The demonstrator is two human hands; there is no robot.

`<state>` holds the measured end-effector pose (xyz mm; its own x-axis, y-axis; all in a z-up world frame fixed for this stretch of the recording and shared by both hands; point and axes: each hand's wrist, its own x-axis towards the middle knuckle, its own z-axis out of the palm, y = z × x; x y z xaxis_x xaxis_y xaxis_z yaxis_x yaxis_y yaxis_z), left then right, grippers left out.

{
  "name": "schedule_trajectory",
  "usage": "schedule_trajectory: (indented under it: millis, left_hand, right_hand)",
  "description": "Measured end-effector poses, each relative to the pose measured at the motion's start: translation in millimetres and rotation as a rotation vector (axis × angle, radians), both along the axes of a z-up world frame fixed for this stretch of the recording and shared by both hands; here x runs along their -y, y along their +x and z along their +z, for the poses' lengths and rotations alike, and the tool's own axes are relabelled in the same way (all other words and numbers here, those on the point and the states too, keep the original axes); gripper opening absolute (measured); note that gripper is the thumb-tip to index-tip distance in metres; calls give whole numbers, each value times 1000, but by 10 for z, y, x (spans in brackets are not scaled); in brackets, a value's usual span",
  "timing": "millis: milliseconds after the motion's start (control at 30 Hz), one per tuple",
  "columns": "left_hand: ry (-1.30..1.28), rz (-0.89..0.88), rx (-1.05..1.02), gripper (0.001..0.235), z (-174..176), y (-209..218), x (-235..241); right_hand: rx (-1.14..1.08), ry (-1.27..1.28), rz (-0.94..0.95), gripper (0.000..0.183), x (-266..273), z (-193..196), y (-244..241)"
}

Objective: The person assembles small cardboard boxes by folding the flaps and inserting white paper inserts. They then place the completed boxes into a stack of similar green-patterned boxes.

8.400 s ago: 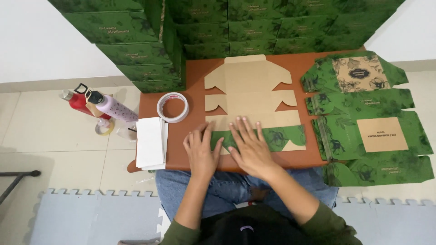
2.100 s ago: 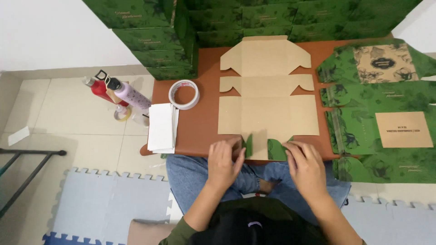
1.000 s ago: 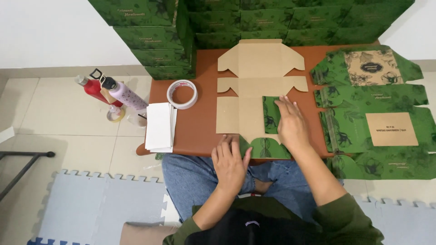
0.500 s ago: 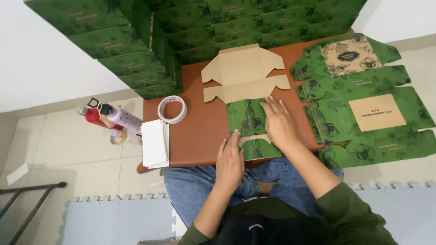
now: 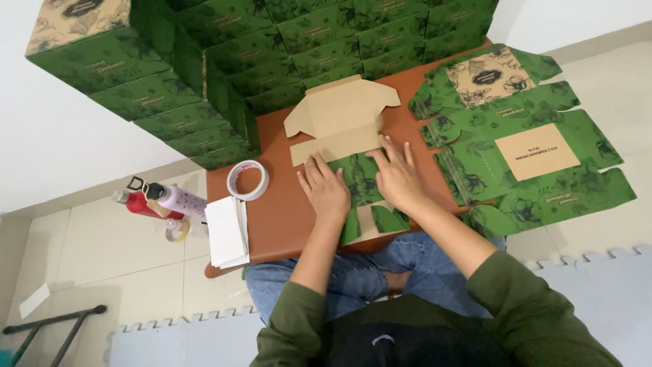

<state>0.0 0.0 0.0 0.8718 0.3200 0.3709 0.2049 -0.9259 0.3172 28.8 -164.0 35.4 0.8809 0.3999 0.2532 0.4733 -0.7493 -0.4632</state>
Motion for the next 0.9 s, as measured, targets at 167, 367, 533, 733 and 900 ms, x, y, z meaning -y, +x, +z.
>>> schedule_trajectory:
  millis: [167, 367, 533, 733, 900]
  left_hand:
    - [121, 38, 87, 67, -102, 8, -1]
    - [-5, -41, 67, 73, 88, -42, 32]
    - [-313, -229, 44, 81, 521, -152, 42]
    - [-206, -264, -105, 66, 101, 274, -171]
    - [-122, -54, -78, 48, -206, 614, -214]
  right_hand:
    - [56, -56, 58, 46, -65, -157, 219]
    - [179, 10, 60, 43, -150, -414, 748]
    - [305, -106, -130, 39, -174, -414, 744]
    - [142, -26, -155, 49, -178, -241, 658]
    - [55, 79, -49, 52, -174, -174, 676]
